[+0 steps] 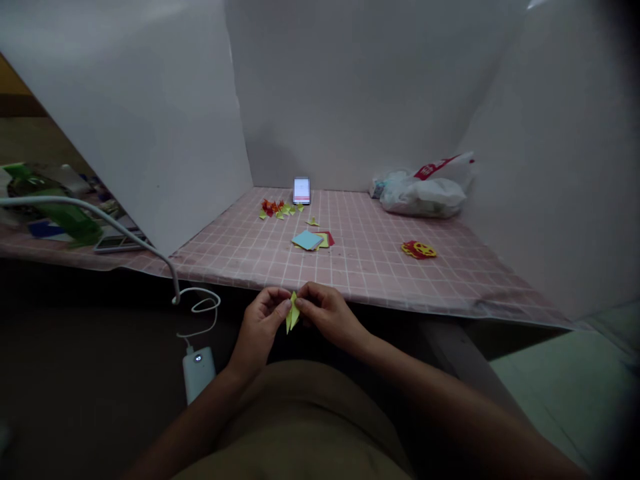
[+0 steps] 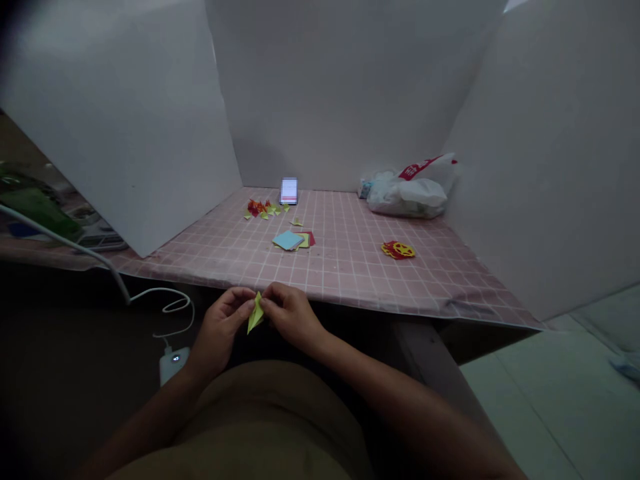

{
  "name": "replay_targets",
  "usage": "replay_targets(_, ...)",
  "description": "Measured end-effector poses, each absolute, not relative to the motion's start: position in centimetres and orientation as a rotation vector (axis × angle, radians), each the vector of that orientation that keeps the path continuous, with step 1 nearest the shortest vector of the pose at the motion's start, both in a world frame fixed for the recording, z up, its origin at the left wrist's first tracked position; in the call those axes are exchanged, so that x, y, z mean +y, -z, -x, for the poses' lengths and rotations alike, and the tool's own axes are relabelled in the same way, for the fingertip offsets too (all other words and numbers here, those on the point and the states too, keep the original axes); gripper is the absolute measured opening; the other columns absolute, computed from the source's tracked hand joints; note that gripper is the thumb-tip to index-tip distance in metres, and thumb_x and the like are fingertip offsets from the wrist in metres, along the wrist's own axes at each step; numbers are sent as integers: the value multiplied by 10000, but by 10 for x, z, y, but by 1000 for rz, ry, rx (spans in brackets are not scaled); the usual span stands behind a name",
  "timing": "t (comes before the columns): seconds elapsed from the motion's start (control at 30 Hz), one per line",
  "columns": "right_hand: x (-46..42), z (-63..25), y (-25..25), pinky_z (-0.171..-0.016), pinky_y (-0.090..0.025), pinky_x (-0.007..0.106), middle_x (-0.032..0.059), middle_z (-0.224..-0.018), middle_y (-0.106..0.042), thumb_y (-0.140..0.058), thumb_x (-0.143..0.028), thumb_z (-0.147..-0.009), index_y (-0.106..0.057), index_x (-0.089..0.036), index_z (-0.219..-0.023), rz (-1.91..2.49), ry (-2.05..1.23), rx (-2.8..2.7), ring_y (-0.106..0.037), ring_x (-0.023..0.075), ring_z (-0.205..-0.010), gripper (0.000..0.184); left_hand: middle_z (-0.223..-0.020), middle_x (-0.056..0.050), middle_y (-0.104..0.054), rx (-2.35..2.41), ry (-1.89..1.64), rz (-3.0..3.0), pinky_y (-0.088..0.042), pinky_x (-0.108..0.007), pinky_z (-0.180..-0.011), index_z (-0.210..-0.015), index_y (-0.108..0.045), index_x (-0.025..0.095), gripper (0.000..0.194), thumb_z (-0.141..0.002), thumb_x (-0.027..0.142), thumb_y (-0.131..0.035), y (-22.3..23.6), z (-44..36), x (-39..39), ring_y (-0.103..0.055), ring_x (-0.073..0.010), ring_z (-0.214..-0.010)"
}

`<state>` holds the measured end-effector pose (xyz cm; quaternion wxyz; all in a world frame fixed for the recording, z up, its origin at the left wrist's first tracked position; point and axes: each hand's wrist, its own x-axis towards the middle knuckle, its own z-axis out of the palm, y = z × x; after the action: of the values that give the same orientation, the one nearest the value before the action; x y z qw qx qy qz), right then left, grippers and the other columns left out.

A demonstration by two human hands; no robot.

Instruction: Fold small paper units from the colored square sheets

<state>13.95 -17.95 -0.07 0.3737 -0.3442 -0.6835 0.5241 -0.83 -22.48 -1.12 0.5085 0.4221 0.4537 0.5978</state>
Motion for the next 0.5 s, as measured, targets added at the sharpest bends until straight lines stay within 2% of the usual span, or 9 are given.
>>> replay_targets(0.23, -178, -140, 0, -505, -367, 221, -28, -638, -531, -583, -303, -841, -561, -164, -769, 848, -1430, -1735, -477, 89, -536, 157, -787, 25, -648, 1103, -1481, -1014, -453, -197, -650, -865, -627, 172, 220, -744, 291, -767, 12, 7, -224, -577, -96, -699)
replay_targets(0.5, -178, -139, 2, -438, -364, 197, -44, -610, -531, -574, -299, -848, -549, -173, -784, 859, -1419, -1660, -469, 75, -472, 144, -806, 16, -656, 1085, -1485, -1043, -455, -204, -670, -908, -645, 176, 177, -798, 294, -719, 12, 9, -224, -576, -99, -716)
